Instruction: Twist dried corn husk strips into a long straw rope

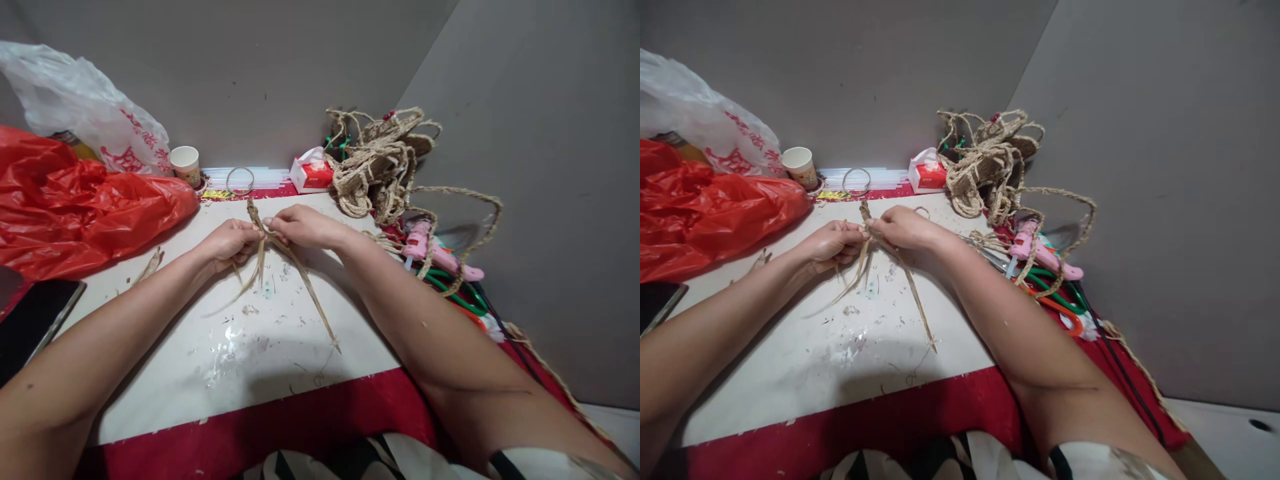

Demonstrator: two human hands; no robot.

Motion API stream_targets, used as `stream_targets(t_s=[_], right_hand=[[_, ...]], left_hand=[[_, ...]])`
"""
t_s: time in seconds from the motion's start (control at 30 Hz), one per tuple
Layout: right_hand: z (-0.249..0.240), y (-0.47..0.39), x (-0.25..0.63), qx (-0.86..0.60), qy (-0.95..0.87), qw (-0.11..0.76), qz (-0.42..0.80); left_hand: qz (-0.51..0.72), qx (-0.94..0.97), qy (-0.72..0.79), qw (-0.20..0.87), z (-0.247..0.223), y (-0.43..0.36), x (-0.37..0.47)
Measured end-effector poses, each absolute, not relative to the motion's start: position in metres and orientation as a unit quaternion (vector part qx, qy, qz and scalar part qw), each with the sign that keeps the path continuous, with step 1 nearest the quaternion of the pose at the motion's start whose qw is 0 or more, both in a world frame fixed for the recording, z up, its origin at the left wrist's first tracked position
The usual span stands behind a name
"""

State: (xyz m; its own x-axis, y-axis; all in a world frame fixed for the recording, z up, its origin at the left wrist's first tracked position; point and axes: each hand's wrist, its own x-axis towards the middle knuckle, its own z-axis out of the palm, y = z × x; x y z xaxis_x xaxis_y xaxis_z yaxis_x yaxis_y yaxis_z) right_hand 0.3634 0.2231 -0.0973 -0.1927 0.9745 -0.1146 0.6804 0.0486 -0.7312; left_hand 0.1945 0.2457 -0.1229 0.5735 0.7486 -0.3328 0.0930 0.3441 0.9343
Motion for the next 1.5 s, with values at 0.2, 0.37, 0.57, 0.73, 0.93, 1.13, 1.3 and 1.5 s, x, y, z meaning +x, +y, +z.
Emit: stream_targets(t_s=[0.2, 0.37, 0.57, 0.73, 0.93, 1.13, 1.3, 1.5], right_hand=[[-0.118, 0.229, 0.354, -0.560, -0.626, 0.225, 0.493], [-0.121, 0.236, 0.361, -0.550, -0.606, 0.212, 0.535], [-0.125, 0.239, 0.362, -0.529, -0.580, 0.218, 0.580], [-0.123, 0.236, 0.358, -0.522, -0.572, 0.245, 0.584], [-0.126, 0.237, 0.356, -0.519, -0.557, 0.253, 0.597], [-0.129, 0.239, 0.357, -0.504, -0.533, 0.252, 0.630], [-0.127, 0.239, 0.358, -0.490, -0.511, 0.239, 0.665], [-0.124, 0.237, 0.359, -0.478, -0.493, 0.227, 0.691]], left_hand=[[0.232, 0.526, 0.396, 0.716, -0.121, 0.244, 0.195], [0.234, 0.533, 0.397, 0.710, -0.124, 0.243, 0.196], [0.212, 0.540, 0.388, 0.716, -0.123, 0.245, 0.194], [0.175, 0.529, 0.403, 0.726, -0.117, 0.248, 0.191], [0.109, 0.564, 0.435, 0.693, -0.105, 0.253, 0.186], [0.027, 0.699, 0.488, 0.522, -0.084, 0.251, 0.157], [-0.029, 0.746, 0.570, 0.342, -0.058, 0.249, 0.124], [-0.119, 0.754, 0.625, 0.164, -0.036, 0.247, 0.081]])
